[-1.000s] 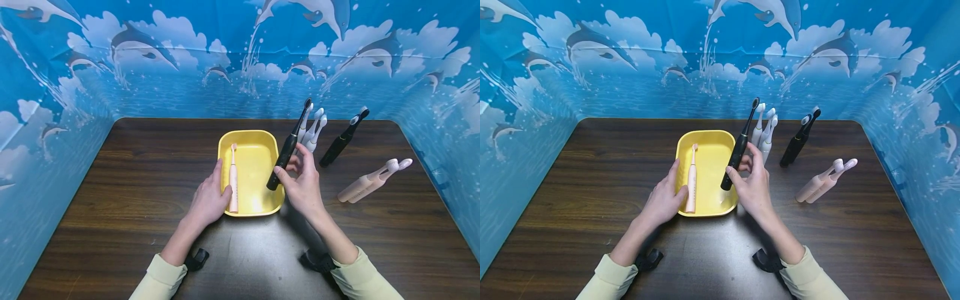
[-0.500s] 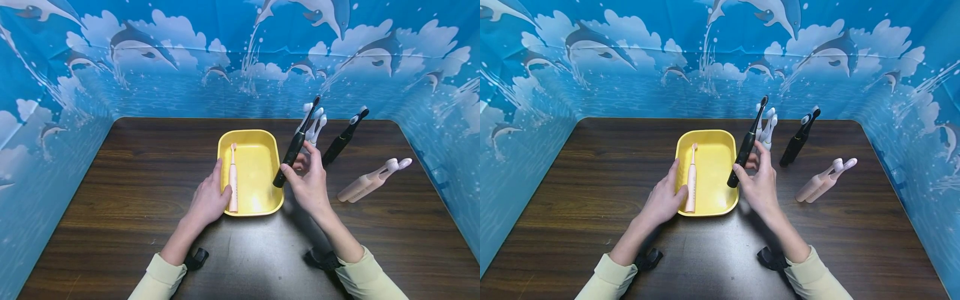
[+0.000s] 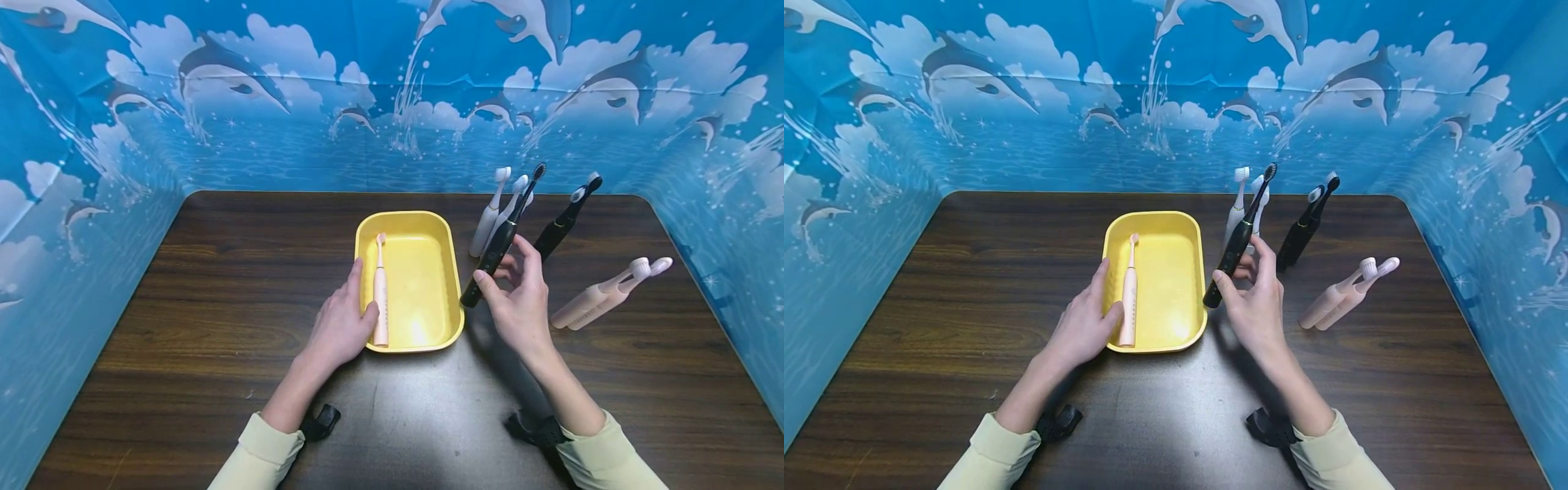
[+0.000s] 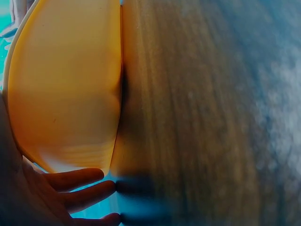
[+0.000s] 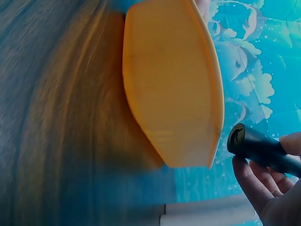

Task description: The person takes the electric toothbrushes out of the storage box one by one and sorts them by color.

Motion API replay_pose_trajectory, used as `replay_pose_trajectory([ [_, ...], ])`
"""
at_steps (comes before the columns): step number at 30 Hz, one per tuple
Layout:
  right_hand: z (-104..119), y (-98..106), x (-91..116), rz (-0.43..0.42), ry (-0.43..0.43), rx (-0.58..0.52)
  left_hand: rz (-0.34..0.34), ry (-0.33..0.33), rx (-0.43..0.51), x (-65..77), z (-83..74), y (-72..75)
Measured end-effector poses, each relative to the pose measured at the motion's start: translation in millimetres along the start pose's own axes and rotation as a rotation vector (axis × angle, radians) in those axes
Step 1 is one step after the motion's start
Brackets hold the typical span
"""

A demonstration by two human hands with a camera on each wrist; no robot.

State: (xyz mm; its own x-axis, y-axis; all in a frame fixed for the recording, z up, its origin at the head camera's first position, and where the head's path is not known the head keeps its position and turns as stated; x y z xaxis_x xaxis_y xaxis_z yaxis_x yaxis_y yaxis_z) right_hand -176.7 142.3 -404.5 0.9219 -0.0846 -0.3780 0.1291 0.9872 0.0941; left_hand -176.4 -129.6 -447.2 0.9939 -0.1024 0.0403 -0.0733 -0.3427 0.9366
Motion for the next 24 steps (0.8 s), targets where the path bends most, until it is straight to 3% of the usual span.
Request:
replay_pose_trajectory([
  [10, -10, 14, 4, -0.076, 0.081, 0.075, -0.015, -0.008, -0.006, 0.8, 0.1, 0.5],
  [24, -31, 29, 3, -0.218, 0.051, 0.153, -0.015, -0.014, 0.006, 0.3, 1.0, -0.4],
])
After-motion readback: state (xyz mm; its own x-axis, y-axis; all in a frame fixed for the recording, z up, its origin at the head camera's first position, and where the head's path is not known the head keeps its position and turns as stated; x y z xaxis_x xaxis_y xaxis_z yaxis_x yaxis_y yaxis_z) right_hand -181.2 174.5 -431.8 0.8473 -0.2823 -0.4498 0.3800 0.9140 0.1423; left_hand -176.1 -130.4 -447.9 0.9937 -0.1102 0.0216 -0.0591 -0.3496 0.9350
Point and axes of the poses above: each hand's wrist, its own x-axis away from the middle knuckle, its own y-axis out of the back of the hand, z = x × y, the point moved 4 cm from there along -x, towards the middle knuckle, and after that the axes turned 14 degrees about -x, right-handed, at the moved point
